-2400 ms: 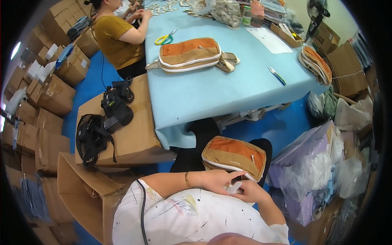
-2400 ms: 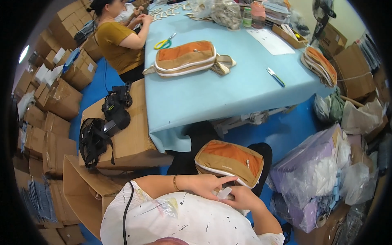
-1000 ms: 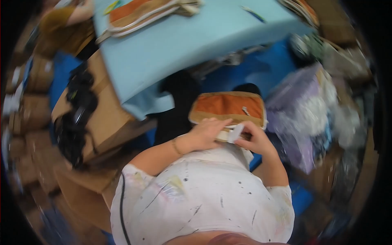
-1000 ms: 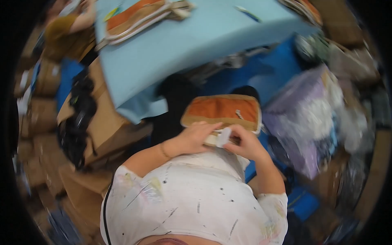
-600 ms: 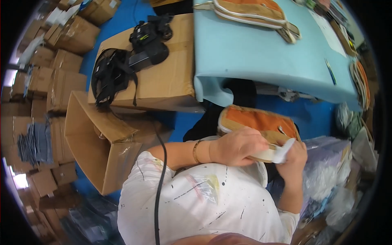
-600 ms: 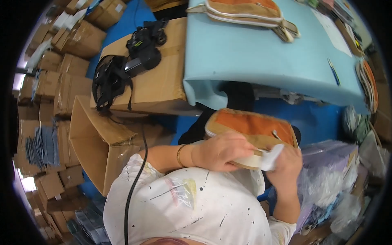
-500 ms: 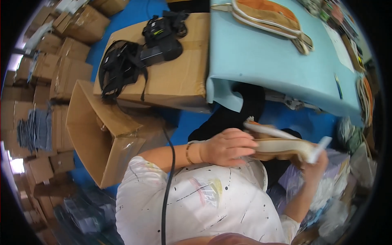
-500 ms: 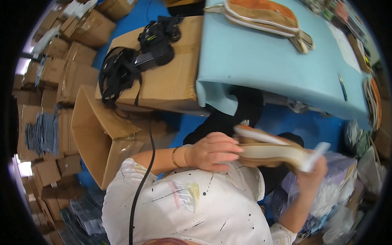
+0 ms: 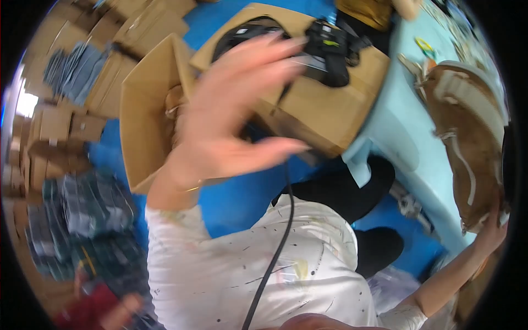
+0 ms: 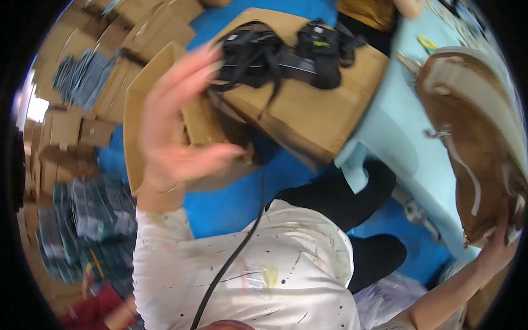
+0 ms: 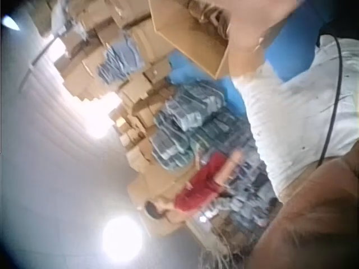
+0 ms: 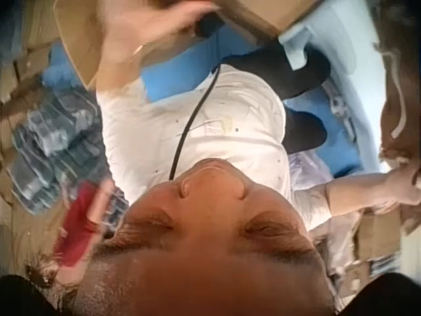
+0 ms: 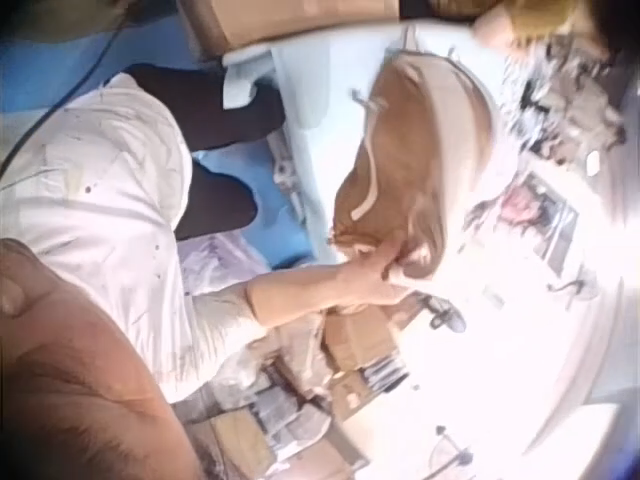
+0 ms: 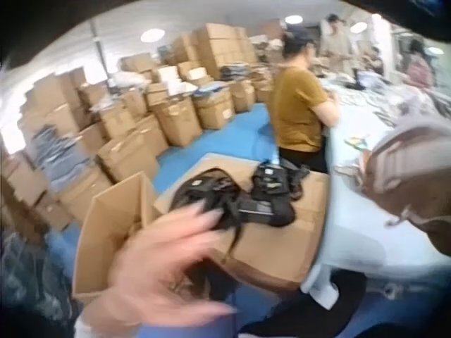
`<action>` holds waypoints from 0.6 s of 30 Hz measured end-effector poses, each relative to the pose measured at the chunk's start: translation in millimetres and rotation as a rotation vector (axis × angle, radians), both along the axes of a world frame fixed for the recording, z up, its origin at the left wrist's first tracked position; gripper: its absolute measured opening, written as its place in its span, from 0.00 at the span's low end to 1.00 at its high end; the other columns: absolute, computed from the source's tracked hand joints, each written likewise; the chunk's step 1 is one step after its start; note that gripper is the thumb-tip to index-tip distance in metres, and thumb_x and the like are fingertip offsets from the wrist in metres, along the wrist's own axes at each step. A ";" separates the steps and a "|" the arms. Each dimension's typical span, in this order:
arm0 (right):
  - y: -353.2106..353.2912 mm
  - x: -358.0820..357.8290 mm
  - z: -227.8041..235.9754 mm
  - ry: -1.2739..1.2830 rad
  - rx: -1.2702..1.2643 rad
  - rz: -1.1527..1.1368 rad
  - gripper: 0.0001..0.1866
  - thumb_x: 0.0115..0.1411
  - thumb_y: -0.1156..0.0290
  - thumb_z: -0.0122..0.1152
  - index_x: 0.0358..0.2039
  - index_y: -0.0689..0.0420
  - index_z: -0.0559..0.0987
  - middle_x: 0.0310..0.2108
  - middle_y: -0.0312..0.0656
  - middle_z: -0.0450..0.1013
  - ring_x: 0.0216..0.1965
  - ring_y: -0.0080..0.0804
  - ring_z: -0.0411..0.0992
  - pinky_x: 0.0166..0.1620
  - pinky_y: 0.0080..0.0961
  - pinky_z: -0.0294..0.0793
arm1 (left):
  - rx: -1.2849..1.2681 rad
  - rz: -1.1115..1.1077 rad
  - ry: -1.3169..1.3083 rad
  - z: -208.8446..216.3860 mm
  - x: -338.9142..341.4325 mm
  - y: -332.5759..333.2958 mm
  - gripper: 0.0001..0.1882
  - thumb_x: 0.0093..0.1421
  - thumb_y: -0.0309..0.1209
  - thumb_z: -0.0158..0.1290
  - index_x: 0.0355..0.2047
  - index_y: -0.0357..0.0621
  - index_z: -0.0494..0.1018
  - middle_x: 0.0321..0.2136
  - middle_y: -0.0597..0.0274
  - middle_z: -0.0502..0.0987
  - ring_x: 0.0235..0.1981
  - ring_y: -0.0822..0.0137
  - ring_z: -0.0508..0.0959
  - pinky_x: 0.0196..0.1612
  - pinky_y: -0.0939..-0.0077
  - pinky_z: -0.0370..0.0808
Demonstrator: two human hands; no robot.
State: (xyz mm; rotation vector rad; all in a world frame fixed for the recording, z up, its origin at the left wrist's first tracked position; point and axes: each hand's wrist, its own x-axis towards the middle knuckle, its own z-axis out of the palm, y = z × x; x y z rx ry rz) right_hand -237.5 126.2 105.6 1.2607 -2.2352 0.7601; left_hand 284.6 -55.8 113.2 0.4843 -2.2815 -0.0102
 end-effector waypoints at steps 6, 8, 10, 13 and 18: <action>-110.0 145.2 -0.6 0.081 0.054 0.654 0.26 0.44 0.77 0.64 0.48 0.61 0.72 0.43 0.47 0.72 0.48 0.44 0.69 0.53 0.32 0.65 | -0.497 0.277 0.048 -6.6 -102.4 -7.6 0.28 0.51 0.33 0.50 0.51 0.30 0.65 0.48 0.41 0.69 0.54 0.39 0.65 0.55 0.45 0.62; -121.7 172.0 4.7 0.219 0.000 0.770 0.24 0.41 0.79 0.64 0.42 0.62 0.73 0.38 0.46 0.72 0.43 0.46 0.70 0.49 0.35 0.67 | -0.270 0.277 -0.085 -10.3 -111.7 -2.4 0.21 0.51 0.33 0.50 0.43 0.32 0.69 0.31 0.48 0.75 0.39 0.48 0.76 0.44 0.53 0.72; -127.7 173.7 8.6 0.316 -0.013 0.778 0.23 0.40 0.79 0.65 0.41 0.62 0.73 0.39 0.45 0.72 0.43 0.46 0.69 0.47 0.36 0.68 | 0.107 0.022 -0.101 -15.6 -110.8 -14.4 0.15 0.50 0.33 0.51 0.34 0.34 0.70 0.23 0.53 0.73 0.25 0.56 0.77 0.28 0.63 0.75; -138.1 199.6 23.5 0.462 0.072 0.858 0.33 0.40 0.77 0.68 0.50 0.56 0.69 0.49 0.44 0.71 0.51 0.45 0.66 0.52 0.40 0.64 | -0.032 0.138 0.080 -19.3 -88.1 -34.6 0.16 0.44 0.36 0.58 0.32 0.42 0.70 0.24 0.57 0.74 0.23 0.59 0.77 0.23 0.67 0.74; -120.9 178.4 39.9 0.573 0.043 0.969 0.47 0.42 0.62 0.73 0.62 0.48 0.58 0.62 0.43 0.56 0.63 0.47 0.52 0.62 0.45 0.56 | -0.655 0.398 0.164 23.6 24.0 -77.1 0.16 0.45 0.21 0.53 0.36 0.47 0.73 0.23 0.59 0.74 0.22 0.59 0.75 0.23 0.70 0.72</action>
